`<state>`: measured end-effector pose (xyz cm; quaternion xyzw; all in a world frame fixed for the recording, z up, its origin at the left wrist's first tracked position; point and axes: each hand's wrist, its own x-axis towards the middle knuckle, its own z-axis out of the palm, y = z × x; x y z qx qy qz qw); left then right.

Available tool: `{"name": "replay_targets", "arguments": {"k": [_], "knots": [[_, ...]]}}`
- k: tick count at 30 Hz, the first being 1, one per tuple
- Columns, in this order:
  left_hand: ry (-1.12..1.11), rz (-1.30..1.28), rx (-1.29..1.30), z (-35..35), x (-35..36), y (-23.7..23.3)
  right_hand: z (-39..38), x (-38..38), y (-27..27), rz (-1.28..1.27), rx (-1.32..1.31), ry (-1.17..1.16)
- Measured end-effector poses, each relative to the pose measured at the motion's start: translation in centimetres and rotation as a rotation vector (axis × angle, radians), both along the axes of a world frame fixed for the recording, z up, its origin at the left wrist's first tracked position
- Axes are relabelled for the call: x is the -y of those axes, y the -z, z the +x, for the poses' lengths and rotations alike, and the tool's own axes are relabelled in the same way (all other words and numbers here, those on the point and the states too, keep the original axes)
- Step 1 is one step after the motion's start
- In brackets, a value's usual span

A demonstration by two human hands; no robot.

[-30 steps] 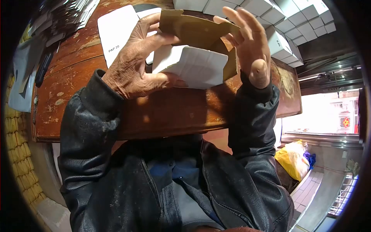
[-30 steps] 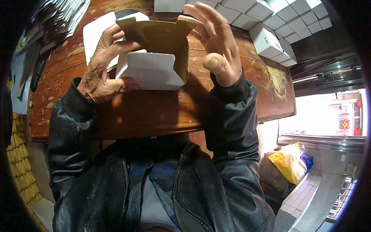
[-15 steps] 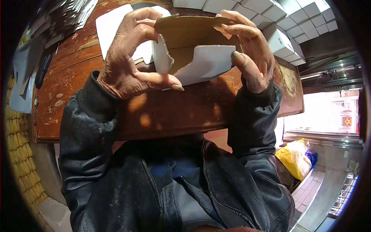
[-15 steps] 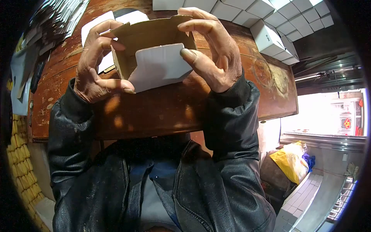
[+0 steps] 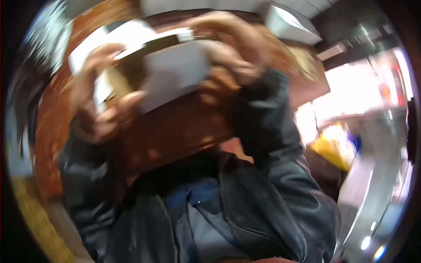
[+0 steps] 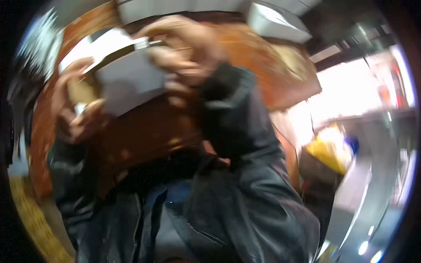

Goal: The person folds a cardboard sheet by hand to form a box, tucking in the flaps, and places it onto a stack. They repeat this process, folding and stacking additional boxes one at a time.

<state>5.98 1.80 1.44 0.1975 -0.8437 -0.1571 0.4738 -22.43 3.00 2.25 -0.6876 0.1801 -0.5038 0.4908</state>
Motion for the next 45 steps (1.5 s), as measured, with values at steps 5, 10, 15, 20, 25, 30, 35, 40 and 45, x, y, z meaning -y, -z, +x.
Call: {"name": "replay_targets", "arguments": {"k": [5,10,15,20,25,30,35,40,45], "knots": [[-0.016,0.099,0.045,-0.1,0.7,1.2,1.1,3.0,1.0,-0.752,-0.220,0.511],[-0.032,-0.040,0.231,0.3,0.9,0.6,1.1,1.0,0.4,-0.523,-0.356,0.505],[-0.046,-0.103,0.310,-0.1,0.7,0.0,1.0,1.3,0.8,-0.455,-0.367,0.438],[-0.074,-0.143,0.366,-0.5,0.3,-0.9,1.0,1.7,1.1,-0.399,-0.386,0.373],[-0.124,-0.162,0.392,-1.4,-0.8,-2.4,1.2,1.9,1.3,-0.448,-0.383,0.396],[-0.037,-0.162,0.381,0.2,0.8,-0.7,1.6,3.2,1.5,-0.614,-0.349,0.532],[0.021,-0.161,0.372,1.1,1.6,0.2,1.5,3.4,1.9,-0.790,-0.284,0.657],[0.044,-0.149,0.374,1.3,2.0,0.6,1.2,0.9,0.5,-0.613,-0.332,0.538],[0.066,-0.171,0.360,1.2,1.9,0.5,1.6,1.1,0.8,-0.485,-0.287,0.472]]}}
